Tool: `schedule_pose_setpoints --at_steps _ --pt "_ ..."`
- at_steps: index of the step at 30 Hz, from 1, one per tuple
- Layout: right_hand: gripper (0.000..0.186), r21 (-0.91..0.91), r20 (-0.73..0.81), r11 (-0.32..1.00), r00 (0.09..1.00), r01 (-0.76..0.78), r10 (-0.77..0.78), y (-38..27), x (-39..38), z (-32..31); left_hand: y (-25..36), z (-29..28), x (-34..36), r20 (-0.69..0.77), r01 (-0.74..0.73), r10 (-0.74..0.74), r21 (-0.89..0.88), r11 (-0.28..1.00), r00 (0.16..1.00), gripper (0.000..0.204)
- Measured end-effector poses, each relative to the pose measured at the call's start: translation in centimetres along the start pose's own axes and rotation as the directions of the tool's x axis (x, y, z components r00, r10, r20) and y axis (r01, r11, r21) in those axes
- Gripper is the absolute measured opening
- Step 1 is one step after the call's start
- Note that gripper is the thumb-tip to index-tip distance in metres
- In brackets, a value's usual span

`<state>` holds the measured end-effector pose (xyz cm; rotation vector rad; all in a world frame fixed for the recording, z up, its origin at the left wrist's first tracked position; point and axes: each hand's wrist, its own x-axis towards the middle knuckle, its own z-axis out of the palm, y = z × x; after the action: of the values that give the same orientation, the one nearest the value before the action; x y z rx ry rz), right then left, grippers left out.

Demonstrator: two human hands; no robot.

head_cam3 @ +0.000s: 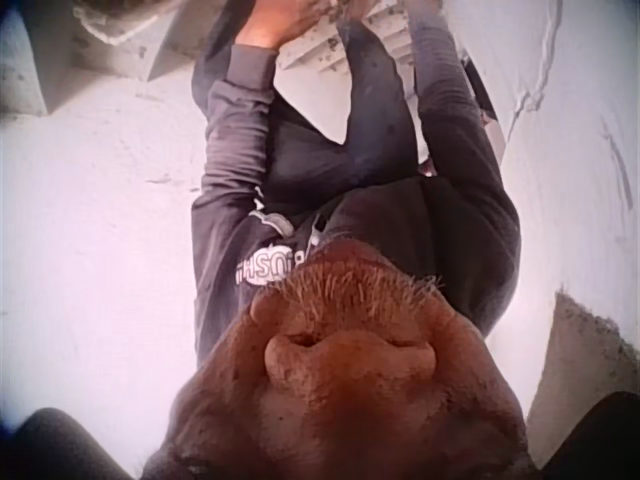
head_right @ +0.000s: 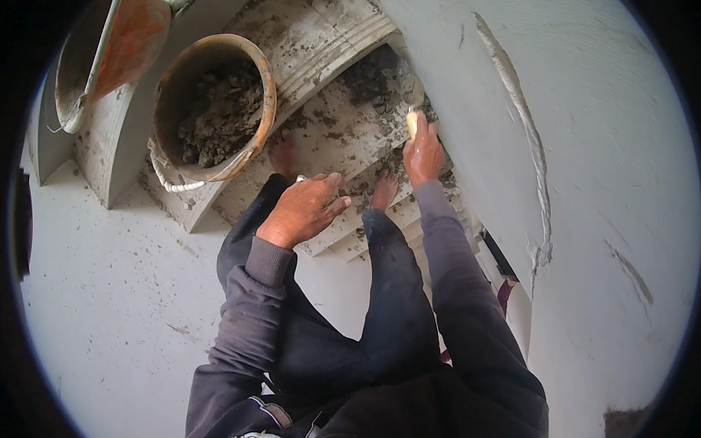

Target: The person applies mortar to concrete stairs using a trowel, taking the material from a bucket.

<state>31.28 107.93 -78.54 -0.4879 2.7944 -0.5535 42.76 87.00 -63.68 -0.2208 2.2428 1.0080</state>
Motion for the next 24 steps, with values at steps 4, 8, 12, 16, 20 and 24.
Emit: schedule_pose_setpoints --at_steps 4,8,12,16,20,24 --pt "0.06 -0.298 0.044 0.953 0.996 -0.055 0.072 -0.8 3.2 1.2 0.4 0.2 0.6 0.029 -0.007 0.007 -0.004 1.0 1.0 0.033" --pt "0.057 -0.421 0.068 0.897 0.981 -0.134 0.179 -1.4 4.0 3.1 0.2 0.1 0.2 -0.009 -0.015 0.014 -0.013 1.0 1.0 0.032" --pt "0.058 -0.483 0.111 0.876 0.993 0.015 0.044 1.3 3.1 3.3 0.5 0.1 0.3 -0.002 -0.005 0.005 -0.031 1.0 1.0 0.032" --pt "0.059 -0.349 0.18 0.932 0.983 0.099 -0.037 2.1 1.4 -0.1 0.2 -0.2 0.2 -0.003 -0.002 0.002 -0.037 0.999 1.0 0.031" --pt "0.059 0.032 -0.03 0.992 0.992 0.122 -0.121 3.8 -0.8 -1.1 0.5 -0.4 0.4 -0.001 -0.002 0.002 -0.034 0.999 1.0 0.032" --pt "0.052 0.706 0.563 0.31 0.77 -0.637 0.301 1.3 -4.1 0.1 0.5 -0.3 0.6 0.016 0.0 0.0 -0.03 1.0 1.0 0.032"
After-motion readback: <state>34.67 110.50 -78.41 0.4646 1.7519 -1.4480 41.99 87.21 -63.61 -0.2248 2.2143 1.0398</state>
